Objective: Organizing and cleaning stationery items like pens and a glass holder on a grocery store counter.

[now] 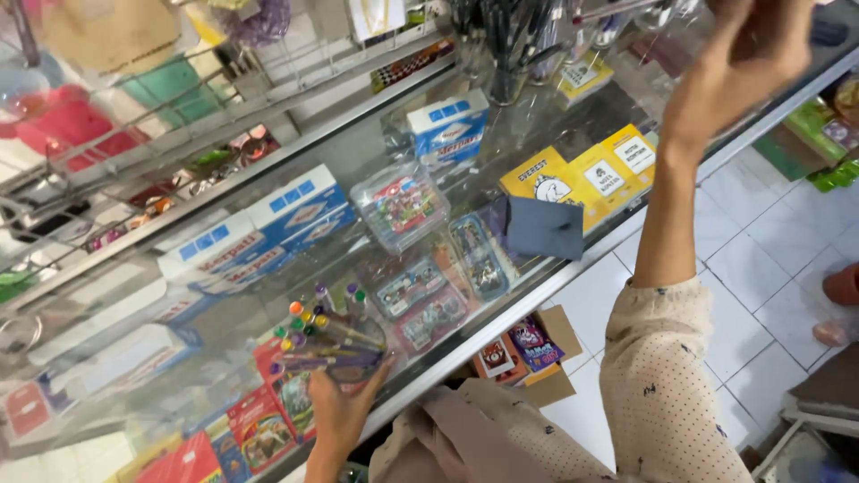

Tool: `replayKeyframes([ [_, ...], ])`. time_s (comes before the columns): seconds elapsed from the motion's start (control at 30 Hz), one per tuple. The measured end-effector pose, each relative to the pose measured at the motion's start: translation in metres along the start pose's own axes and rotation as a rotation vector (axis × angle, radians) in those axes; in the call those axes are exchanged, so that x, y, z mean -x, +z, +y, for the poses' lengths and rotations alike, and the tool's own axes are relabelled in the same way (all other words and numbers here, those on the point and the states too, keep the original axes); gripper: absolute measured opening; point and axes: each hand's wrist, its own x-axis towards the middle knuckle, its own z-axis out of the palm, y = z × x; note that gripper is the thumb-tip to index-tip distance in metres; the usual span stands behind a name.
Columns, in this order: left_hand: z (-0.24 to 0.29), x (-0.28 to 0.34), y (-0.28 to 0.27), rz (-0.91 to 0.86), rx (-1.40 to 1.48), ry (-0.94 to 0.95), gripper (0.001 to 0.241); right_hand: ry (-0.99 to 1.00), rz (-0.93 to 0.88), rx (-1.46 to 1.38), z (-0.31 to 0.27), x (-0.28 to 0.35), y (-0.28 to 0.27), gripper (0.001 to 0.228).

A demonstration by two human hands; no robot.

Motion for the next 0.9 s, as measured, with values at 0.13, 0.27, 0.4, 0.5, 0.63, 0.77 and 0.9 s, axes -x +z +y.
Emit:
replayKeyframes([
  [0.13, -0.029, 0.008, 0.005, 0.069, -0.109, -0.057, 0.064, -0.246, -0.134, 0.385, 0.102, -0.010, 0.024, 0.008],
  [0.27, -0.032, 0.001, 0.001, 0.066, -0.144, -0.008, 0.067, -0.224, -0.325, 0.215, 0.129, -0.003, 0.057, 0.017],
  [0.4, -0.022, 0.001, -0.002, 0.032, -0.042, -0.025, 0.067, -0.157, -0.516, 0.359, 0.164, 0.011, 0.068, 0.019],
  [0.5, -0.007, -0.002, -0.004, 0.053, -0.035, -0.013, 0.074, -0.056, -0.576, 0.312, 0.179, 0.014, 0.072, 0.026],
  [0.63, -0.002, -0.001, -0.002, 0.075, -0.092, -0.017, 0.075, -0.120, -0.668, 0.295, 0.175, 0.008, 0.069, 0.049],
  [0.77, -0.010, 0.000, 0.001, 0.087, -0.129, 0.004, 0.068, -0.195, -0.625, 0.546, 0.122, 0.010, 0.063, 0.056],
  [0.9, 0.001, -0.004, 0.002, 0.065, -0.144, 0.030, 0.057, -0.050, -0.616, 0.207, -0.001, 0.034, 0.052, 0.023],
])
